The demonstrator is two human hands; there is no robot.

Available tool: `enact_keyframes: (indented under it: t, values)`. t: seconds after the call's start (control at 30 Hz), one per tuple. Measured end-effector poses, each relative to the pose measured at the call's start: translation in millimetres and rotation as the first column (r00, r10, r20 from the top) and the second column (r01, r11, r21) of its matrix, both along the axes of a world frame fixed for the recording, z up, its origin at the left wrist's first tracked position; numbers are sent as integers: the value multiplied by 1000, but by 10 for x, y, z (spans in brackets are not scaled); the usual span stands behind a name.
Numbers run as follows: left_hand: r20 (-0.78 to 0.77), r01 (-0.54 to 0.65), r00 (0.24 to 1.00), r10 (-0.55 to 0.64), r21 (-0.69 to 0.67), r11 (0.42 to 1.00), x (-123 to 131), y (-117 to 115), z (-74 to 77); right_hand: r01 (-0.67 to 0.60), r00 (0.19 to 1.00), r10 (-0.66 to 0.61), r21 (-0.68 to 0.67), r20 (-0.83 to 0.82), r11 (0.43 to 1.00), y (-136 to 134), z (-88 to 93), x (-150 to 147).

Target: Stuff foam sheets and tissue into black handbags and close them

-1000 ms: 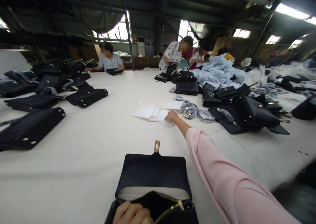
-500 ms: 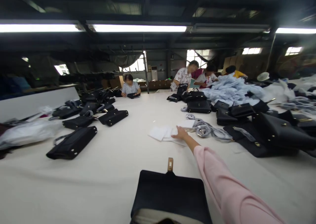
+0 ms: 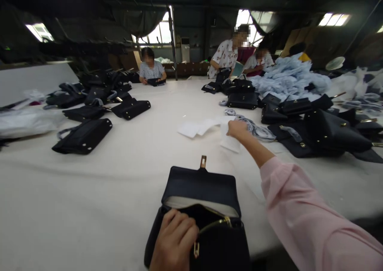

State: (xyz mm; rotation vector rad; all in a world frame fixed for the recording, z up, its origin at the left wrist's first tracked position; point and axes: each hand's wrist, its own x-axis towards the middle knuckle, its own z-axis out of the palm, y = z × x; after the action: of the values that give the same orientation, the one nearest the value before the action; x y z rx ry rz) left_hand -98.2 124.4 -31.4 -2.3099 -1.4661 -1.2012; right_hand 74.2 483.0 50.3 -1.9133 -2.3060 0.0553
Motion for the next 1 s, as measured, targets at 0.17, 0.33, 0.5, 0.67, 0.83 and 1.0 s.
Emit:
enact_keyframes:
  t: [0.17,0.33,0.5,0.67,0.83,1.0]
  values:
    - [36,-71,997,73,-55,996,105,-276,59,-213,919,258,178,-297,961,-1121,478,570]
    - [19,-163,987,162,96,982,160,-474,-60,-551,438,510,227,-741,803,-2474,482,534]
    - [-3,-189,981,192,172,967,183,-641,-89,-530,542,613,333,-574,780,-3138,105,255]
    - [3,-231,972,235,175,957,249,-771,-71,-692,667,711,167,-223,702,-3347,-22,123]
    - [22,-275,961,276,175,945,270,-800,-73,-758,629,763,99,-151,645,-3311,18,-27]
    - [48,-344,939,341,146,927,239,-833,-83,-840,416,794,146,-443,522,-3202,-244,-3]
